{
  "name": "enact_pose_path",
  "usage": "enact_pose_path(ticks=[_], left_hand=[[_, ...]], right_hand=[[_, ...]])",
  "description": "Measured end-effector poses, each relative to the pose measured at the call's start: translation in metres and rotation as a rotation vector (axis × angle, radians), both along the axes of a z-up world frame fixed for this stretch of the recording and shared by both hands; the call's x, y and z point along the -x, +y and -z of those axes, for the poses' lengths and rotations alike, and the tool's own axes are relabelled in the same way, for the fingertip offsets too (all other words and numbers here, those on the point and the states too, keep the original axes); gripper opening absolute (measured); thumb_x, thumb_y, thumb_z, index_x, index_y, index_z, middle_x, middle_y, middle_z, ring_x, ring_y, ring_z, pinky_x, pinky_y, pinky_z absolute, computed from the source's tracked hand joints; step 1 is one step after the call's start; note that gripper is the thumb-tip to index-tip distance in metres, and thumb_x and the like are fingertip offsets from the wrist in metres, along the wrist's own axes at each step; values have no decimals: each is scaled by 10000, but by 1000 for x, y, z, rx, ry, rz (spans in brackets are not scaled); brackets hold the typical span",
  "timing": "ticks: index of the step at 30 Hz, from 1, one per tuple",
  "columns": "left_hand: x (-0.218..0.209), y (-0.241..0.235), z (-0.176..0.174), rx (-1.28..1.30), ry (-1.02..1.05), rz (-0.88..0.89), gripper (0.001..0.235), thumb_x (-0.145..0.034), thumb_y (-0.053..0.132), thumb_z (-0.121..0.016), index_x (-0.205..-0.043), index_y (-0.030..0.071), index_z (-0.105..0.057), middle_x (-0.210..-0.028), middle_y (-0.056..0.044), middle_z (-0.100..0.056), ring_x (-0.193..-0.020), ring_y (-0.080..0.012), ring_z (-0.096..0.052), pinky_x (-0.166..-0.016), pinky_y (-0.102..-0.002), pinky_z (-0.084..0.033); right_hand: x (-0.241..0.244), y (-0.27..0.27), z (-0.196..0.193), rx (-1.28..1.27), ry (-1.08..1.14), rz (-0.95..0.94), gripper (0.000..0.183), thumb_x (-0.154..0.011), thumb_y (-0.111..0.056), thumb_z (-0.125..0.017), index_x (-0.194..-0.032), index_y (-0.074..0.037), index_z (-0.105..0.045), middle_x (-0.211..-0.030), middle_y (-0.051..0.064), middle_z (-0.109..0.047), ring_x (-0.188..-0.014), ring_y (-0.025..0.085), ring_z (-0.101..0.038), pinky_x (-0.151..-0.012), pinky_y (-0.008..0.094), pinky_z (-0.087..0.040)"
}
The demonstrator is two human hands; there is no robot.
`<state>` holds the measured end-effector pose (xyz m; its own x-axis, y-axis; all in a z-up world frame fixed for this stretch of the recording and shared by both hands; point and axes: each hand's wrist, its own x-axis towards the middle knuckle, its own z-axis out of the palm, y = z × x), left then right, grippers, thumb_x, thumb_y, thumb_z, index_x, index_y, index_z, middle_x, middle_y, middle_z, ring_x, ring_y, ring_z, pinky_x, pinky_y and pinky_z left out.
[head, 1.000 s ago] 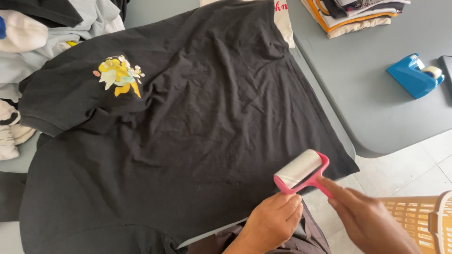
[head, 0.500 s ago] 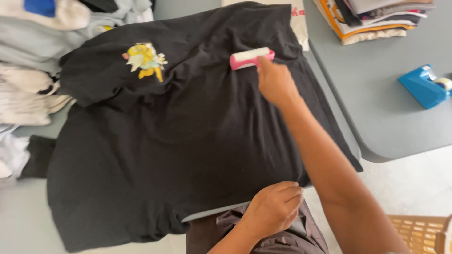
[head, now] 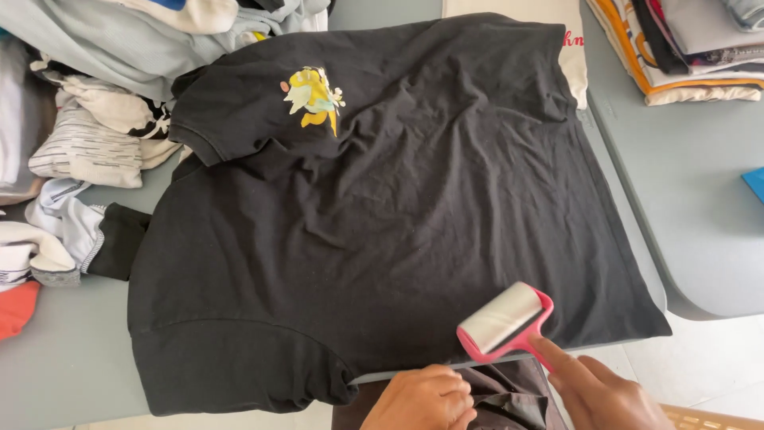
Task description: Using a lint roller and a scouring pad to remove lint and debris from a black t-shirt laid flat on a table.
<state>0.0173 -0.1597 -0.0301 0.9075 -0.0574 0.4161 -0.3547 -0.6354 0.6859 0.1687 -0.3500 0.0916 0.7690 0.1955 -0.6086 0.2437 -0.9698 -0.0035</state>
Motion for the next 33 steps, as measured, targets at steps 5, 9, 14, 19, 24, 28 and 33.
enact_pose_path(ticks=[5, 9, 14, 19, 24, 28, 33], left_hand=[[-2, 12, -32, 88, 390, 132, 175, -1031, 131, -615, -875, 58, -584, -853, -46, -571, -832, -243, -611, -606, -400, -433], [-3, 18, -60, 265, 338, 29, 229, -955, 109, -626, -1143, 8, -710, -1130, -144, -730, -996, -337, -701, -852, -434, -537], [5, 13, -70, 266, 265, -40, 185, -965, 101, -609, -1087, 23, -723, -1017, -108, -744, -892, -299, -700, -762, -405, -545], [-7, 25, -74, 110, -298, -307, 111, -1002, 20, -568, -1061, -14, -655, -1061, -167, -634, -888, -344, -621, -822, -435, -525], [-46, 33, -42, -327, -66, -692, 358, -893, -9, -629, -1246, 34, -676, -884, -69, -548, -701, -263, -493, -585, -398, -418], [-35, 32, -33, -376, -83, -632, 575, -651, -225, -636, -1155, 43, -698, -816, -55, -458, -630, -206, -450, -528, -344, -434], [3, 22, -37, -130, 345, -258, 582, -818, -139, -588, -1362, 69, -592, -912, -101, -425, -694, -277, -475, -537, -468, -474]], right_hand=[[-23, 77, 21, -474, -230, -333, 529, -968, -258, -495, -1471, -420, -476, -807, 93, -635, -674, 398, -649, -625, 482, -498], [-66, 189, 17, -723, -355, -540, 225, -1012, -90, -354, -1183, -138, -491, -721, 178, -556, -615, 456, -514, -553, 550, -361], [-144, 245, 58, -986, -458, -494, 384, -1009, -200, -483, -1375, -102, -547, -1052, 221, -636, -956, 461, -596, -816, 514, -423], [-88, 163, -9, -982, -300, -346, 548, -941, -230, -602, -1472, -123, -522, -1371, 81, -664, -1191, 277, -642, -976, 384, -432], [-60, 98, -24, -871, -176, -4, 537, -932, -147, -598, -1468, -173, -604, -642, 100, -572, -523, 195, -495, -530, 333, -463], [-92, 48, 37, -983, -330, -60, 520, -1025, -77, -512, -1545, -92, -523, -910, 91, -669, -740, 210, -649, -785, 323, -537], [-93, -14, 77, -962, -411, 120, 548, -1003, -114, -545, -1550, -134, -513, -1247, 106, -640, -972, 217, -635, -998, 354, -422]])
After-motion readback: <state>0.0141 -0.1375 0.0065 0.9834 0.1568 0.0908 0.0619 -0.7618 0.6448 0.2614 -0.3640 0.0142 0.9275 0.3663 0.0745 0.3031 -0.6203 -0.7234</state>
